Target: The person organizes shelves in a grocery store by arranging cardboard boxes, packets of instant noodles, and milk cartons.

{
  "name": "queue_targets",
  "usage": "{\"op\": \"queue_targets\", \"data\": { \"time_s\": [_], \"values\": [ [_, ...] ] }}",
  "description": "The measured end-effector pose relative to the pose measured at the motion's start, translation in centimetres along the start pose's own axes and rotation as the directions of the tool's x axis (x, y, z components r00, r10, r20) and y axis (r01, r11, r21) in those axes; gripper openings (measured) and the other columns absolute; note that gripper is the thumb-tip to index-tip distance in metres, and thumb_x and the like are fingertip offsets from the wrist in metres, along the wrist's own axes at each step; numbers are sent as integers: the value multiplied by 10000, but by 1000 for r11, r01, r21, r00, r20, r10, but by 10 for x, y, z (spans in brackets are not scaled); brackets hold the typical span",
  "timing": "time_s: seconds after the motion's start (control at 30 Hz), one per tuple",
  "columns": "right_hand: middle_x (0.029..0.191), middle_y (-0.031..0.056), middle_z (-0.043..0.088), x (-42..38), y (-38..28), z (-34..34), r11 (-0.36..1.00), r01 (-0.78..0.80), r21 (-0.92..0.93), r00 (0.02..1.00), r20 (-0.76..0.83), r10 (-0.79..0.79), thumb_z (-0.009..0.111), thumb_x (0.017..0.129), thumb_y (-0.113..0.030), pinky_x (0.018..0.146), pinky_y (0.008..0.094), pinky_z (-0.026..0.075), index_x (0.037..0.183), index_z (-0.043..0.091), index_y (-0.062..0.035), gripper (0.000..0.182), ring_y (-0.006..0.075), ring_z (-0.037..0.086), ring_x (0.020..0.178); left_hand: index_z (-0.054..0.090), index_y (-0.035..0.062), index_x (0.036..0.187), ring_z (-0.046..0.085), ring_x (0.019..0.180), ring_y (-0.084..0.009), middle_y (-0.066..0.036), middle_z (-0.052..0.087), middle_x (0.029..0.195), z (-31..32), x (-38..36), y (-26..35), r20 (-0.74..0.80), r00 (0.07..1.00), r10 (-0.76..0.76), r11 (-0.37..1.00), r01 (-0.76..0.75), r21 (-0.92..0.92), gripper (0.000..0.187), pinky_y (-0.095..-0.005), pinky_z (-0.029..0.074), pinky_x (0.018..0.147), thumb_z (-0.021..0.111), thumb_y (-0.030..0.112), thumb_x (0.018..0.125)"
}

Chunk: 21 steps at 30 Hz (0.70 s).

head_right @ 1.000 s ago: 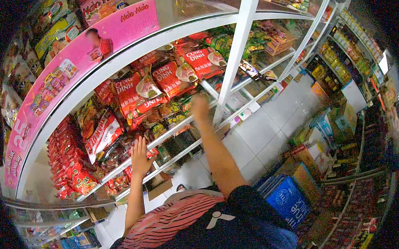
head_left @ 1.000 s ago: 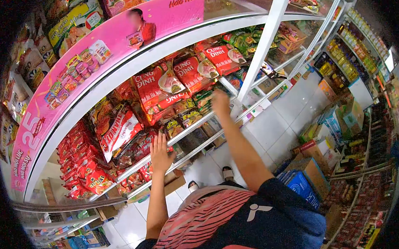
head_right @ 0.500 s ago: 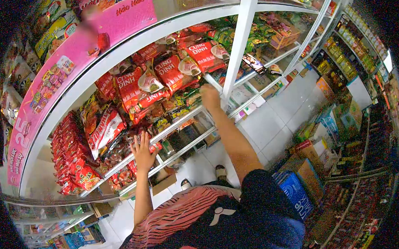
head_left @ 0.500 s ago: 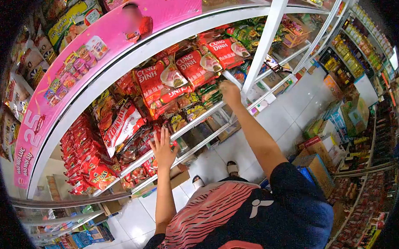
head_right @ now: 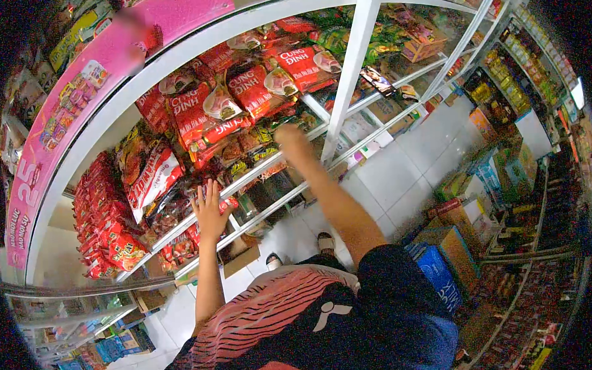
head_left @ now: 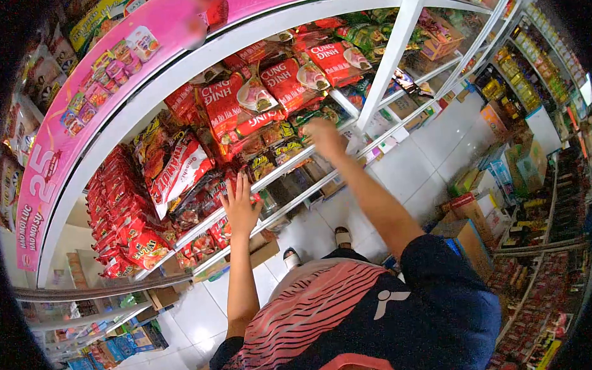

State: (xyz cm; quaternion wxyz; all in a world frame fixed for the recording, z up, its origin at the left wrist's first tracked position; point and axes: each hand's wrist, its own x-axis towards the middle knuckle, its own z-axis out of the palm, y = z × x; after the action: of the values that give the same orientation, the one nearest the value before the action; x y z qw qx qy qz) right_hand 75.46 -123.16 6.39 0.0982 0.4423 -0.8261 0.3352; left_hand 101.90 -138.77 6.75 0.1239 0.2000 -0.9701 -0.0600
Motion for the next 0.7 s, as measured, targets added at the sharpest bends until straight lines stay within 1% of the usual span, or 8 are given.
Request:
{"op": "queue_targets", "data": {
  "time_s": [0.1,0.17,0.27,0.33,0.47,0.53,0.63,0.7],
  "values": [
    [816,165,551,9,33,-18,995,-103,0,957,-273,99,559,677,-14,705,419,415,781,595,-45,114,338,522,803,252,112,1350,186,1291,-317,-30,221,1416,-4,1,3,22,1000,-20,1000,19,13,768,-562,149,1005,623,341,718],
    [751,172,523,12,16,-21,931,-265,-249,837,-538,95,598,651,-40,677,420,399,788,576,-35,139,357,489,749,253,112,1350,188,1290,-316,-30,223,1415,-5,1,3,21,1000,-17,1000,17,17,768,-561,151,1005,625,341,717],
    [775,167,522,13,-21,17,923,-315,-222,869,-458,187,525,671,-51,694,411,391,714,569,-63,62,323,480,781,255,112,1348,193,1290,-311,-28,222,1415,-3,1,3,21,1000,-20,1000,20,16,776,-557,157,1005,633,337,709],
    [829,163,530,4,-74,26,967,-222,-127,964,-175,198,531,672,-52,693,413,400,741,571,-54,80,314,485,811,251,110,1349,189,1291,-312,-26,213,1418,1,0,1,-14,1000,-13,1000,13,-1,785,-559,159,1003,637,336,703],
    [948,128,524,-29,-130,46,959,264,106,962,-108,-252,549,675,-42,767,396,410,866,562,-35,191,312,490,897,251,110,1349,186,1293,-313,-24,205,1422,-1,2,4,2,1000,-23,1000,23,11,781,-557,159,1003,634,336,706],
    [990,113,535,-24,-96,41,923,310,226,951,-69,-302,543,707,-61,830,399,401,901,571,-45,197,296,490,959,255,113,1347,183,1295,-310,-21,201,1423,-3,1,5,24,999,-40,999,40,11,768,-554,153,1007,628,334,713],
    [934,139,557,0,-16,3,983,170,68,983,54,-174,547,720,-50,834,388,393,851,590,-48,138,316,494,947,264,113,1344,187,1294,-306,-20,206,1422,-3,1,4,20,999,-42,999,42,5,757,-546,138,1014,625,335,716],
    [897,149,572,8,31,-6,999,43,-34,975,-218,-49,573,659,5,791,388,426,823,605,-62,179,332,522,894,271,115,1341,191,1292,-307,-20,215,1419,-2,1,4,-1,999,-35,999,35,-4,753,-542,134,1017,623,345,716]
  ]
}}
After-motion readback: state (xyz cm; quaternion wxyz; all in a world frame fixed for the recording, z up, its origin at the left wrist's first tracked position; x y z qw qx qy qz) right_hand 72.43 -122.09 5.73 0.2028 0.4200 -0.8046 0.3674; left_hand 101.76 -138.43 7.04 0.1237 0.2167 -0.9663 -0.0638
